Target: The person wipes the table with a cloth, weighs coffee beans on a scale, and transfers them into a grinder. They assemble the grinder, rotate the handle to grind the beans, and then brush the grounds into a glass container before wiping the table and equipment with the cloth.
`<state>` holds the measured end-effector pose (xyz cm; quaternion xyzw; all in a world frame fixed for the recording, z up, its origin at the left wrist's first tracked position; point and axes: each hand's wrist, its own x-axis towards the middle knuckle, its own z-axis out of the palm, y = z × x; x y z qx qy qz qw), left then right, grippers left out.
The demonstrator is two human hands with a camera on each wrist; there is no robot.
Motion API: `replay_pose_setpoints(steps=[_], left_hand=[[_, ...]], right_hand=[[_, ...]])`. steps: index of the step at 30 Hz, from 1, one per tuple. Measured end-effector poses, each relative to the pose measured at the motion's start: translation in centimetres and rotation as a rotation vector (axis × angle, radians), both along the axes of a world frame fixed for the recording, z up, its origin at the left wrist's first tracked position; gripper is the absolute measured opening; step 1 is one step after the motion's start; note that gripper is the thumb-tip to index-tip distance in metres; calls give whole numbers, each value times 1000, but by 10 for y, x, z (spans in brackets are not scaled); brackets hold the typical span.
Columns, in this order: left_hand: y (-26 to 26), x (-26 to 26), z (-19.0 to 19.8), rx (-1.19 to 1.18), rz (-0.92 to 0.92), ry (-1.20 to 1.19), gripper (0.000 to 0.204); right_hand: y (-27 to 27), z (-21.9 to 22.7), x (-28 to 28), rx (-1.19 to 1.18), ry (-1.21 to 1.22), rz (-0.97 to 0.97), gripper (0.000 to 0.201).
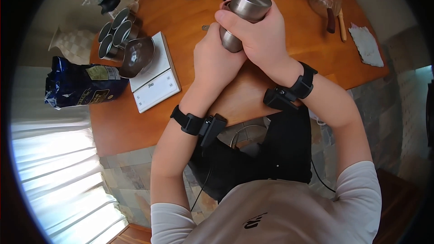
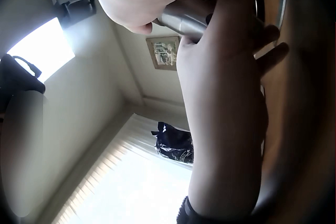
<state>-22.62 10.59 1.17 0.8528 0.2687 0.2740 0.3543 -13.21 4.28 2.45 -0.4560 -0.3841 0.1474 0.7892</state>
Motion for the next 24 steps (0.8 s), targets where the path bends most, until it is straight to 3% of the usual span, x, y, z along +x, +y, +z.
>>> replay_pose_setpoints(steps=[5,6,7,8,9,10,12,15,17,18,20,21,24], left_hand=[[2,-4,-4,-108,-166,-160,53],[3,-6,-7,-345,-277,-167,49],[3,-6,-8,-578,-389,-180,45],[5,-6,-8,-576,-381,-191,45],[3,-7,-7,-689,-456,-183,39],[1,-9,-6,-804,-533,-169,34],[4,-10,-4,-883,-632,-173,33],[10,-8,-4,-933,-658,-142,36],[15,-7,-2,-767,-449,-147,41],[16,-5,-5,-758,-453,-142,41],[13,-1,-13,93,-42,-166,66],[9,1,-12,128,-21,-155,66],[4,2,-7,56,7,-38,58]], right_hand=[[-5,0,16,-141,-155,39,30],[-7,2,16,-147,-158,50,30],[-10,5,15,-143,-108,179,30],[-12,8,18,-138,-59,304,30],[-8,9,30,-141,-148,447,34],[-6,7,34,-145,-140,449,34],[-7,7,40,-33,-66,707,38],[-6,6,36,-57,-48,584,38],[-7,11,27,-122,78,443,32],[-4,8,24,-113,77,439,32],[3,-5,19,-36,41,117,24],[2,-3,15,-33,128,138,19],[0,-5,3,7,69,70,20]])
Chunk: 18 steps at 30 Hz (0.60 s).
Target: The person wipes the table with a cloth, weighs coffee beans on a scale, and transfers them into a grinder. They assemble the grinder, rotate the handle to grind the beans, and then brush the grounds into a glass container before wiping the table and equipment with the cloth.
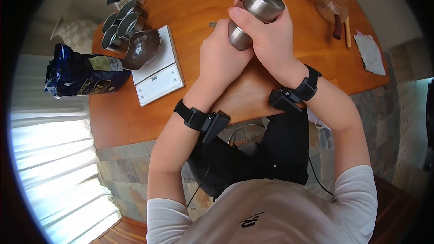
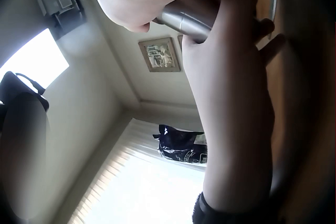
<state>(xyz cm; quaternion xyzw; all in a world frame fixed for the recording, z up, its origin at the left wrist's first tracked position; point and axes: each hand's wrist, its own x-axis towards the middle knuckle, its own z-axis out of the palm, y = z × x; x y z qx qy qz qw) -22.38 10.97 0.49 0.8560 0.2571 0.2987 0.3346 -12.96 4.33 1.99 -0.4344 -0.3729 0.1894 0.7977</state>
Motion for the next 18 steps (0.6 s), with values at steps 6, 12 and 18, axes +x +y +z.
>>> replay_pose_setpoints(steps=[6,12,18], left_hand=[[1,-3,-6,-334,-241,-128,43],[1,-12,-2,-942,-607,-120,37],[9,-12,8,-1084,-673,-117,46]], right_hand=[[-4,2,12,-93,-173,-5,27],[-4,10,36,-17,-225,544,30],[-6,13,34,-9,0,522,44]])
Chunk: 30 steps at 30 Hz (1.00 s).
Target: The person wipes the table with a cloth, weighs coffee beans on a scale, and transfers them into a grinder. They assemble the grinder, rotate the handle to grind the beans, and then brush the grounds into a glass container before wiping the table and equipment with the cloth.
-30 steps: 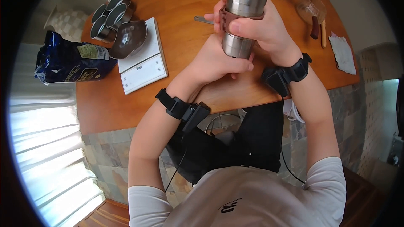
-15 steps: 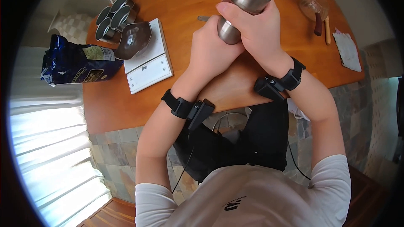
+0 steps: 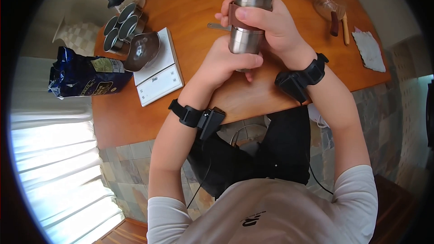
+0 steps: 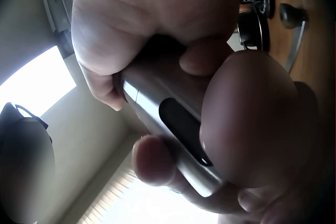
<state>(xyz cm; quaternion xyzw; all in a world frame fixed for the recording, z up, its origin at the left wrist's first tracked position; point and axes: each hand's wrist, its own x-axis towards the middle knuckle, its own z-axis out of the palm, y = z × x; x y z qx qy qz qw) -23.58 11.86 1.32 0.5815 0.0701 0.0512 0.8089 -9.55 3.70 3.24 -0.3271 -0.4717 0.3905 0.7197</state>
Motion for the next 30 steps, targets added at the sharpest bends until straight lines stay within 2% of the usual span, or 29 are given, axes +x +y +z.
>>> replay_pose_setpoints(steps=[1,2,4,6,8,9,14,16,17,19,20,22,23,25,26,28,29,30], left_hand=[[0,2,1,110,110,6,53],[1,4,-3,111,99,4,53],[4,9,-9,939,638,-215,57],[-6,8,-9,1029,666,-135,61],[-15,12,-10,1150,678,110,64],[-13,12,-8,1080,676,128,63],[-11,7,-10,923,589,17,54],[-8,7,-17,617,400,-35,46],[-6,7,-18,613,406,-33,46],[-5,4,-14,351,189,57,39],[-4,3,-14,358,187,56,39],[-4,4,-16,223,59,-66,31],[-5,4,-16,224,52,-62,31],[-5,3,-14,45,-39,-108,31],[-2,4,-11,49,-44,-111,31],[1,5,-8,336,90,-5,42],[0,7,-11,335,88,-5,42],[-3,11,-16,541,374,-100,50]], right_hand=[[-3,5,-4,-49,35,-93,37],[-1,3,-6,-48,34,-104,37],[6,-9,-11,-42,135,-386,30],[12,-15,-18,-3,136,-419,27],[9,-16,-31,-82,3,-604,27],[11,-17,-34,-10,-69,-625,27],[0,-1,-28,-123,-264,-577,27],[-5,11,-29,-170,-343,-603,23],[-5,12,-26,-172,-346,-596,23],[-7,12,-18,-42,-234,-301,19],[-5,8,-13,-35,-232,-303,19],[-1,0,-5,2,-201,-70,28],[-3,-4,-1,3,-197,-76,28],[-3,0,0,-25,-120,49,30],[-4,2,0,-21,-122,43,30],[-7,4,-2,-59,-133,-97,29],[-6,3,-5,-60,-133,-99,29],[-1,1,-9,-37,-61,-221,23]])
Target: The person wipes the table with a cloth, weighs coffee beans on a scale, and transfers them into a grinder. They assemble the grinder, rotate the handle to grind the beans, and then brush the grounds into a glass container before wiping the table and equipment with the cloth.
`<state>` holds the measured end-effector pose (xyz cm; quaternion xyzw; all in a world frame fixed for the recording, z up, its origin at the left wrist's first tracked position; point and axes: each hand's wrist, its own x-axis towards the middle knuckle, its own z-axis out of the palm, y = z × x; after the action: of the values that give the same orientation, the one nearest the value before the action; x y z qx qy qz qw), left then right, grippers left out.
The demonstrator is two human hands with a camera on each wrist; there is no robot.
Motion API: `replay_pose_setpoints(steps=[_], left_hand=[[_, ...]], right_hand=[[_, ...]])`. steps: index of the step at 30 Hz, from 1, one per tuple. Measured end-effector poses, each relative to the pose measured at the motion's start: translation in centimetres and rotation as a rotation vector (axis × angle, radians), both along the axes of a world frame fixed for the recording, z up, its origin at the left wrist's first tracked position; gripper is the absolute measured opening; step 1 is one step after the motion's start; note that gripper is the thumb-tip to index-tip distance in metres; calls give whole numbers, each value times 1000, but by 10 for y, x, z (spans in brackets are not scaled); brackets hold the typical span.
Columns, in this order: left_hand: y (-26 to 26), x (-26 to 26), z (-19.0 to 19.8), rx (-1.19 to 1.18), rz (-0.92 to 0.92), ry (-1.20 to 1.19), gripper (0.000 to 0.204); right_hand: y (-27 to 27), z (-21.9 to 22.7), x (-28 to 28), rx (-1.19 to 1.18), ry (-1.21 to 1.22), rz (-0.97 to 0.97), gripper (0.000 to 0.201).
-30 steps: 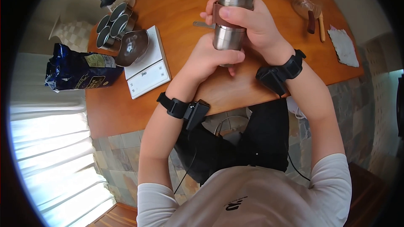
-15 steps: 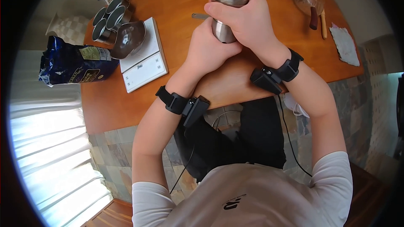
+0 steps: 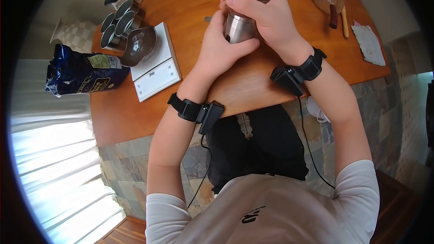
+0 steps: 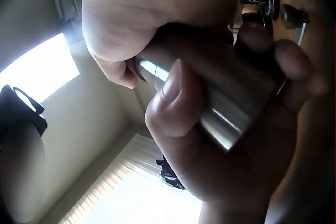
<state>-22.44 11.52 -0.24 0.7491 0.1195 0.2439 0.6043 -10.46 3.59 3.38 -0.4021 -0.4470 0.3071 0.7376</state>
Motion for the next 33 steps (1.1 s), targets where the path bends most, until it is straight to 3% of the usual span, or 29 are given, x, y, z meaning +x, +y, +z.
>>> replay_pose_setpoints(steps=[1,2,4,9,11,12,14,15,20,22,24,26,27,30,33], left_hand=[[-2,2,-3,211,266,-130,58],[-1,2,-5,210,266,-130,58],[-4,-1,1,540,323,113,69],[-7,-5,8,320,283,186,52],[-3,-4,0,151,110,72,40],[-4,-7,1,147,117,73,40],[-6,-13,5,-367,-338,29,38],[-11,-14,7,-423,-404,-4,38],[-3,-11,7,-528,-496,55,40],[4,-12,8,-571,-462,82,40],[9,-9,4,-472,-407,117,49],[8,-6,0,226,111,-91,59],[5,-6,1,367,213,15,73],[-6,-2,-2,554,335,98,71],[-4,-4,0,386,277,112,54]], right_hand=[[4,0,-4,34,67,-122,19],[4,1,-7,33,67,-122,19],[2,5,-18,-65,88,-318,18],[5,-4,-17,-44,-37,-305,21],[0,2,-10,-70,-110,-203,28],[-3,3,-3,-74,-111,-195,28],[-2,6,14,-29,-85,389,37],[-8,15,5,-9,98,468,43],[-5,10,11,32,175,530,42],[-1,5,9,-31,190,334,36],[0,3,9,-21,127,275,29],[2,-8,6,5,81,-11,25],[6,-9,3,25,37,-128,22],[4,-10,-8,-32,37,-266,23],[5,-10,-8,-4,-102,-256,25]])
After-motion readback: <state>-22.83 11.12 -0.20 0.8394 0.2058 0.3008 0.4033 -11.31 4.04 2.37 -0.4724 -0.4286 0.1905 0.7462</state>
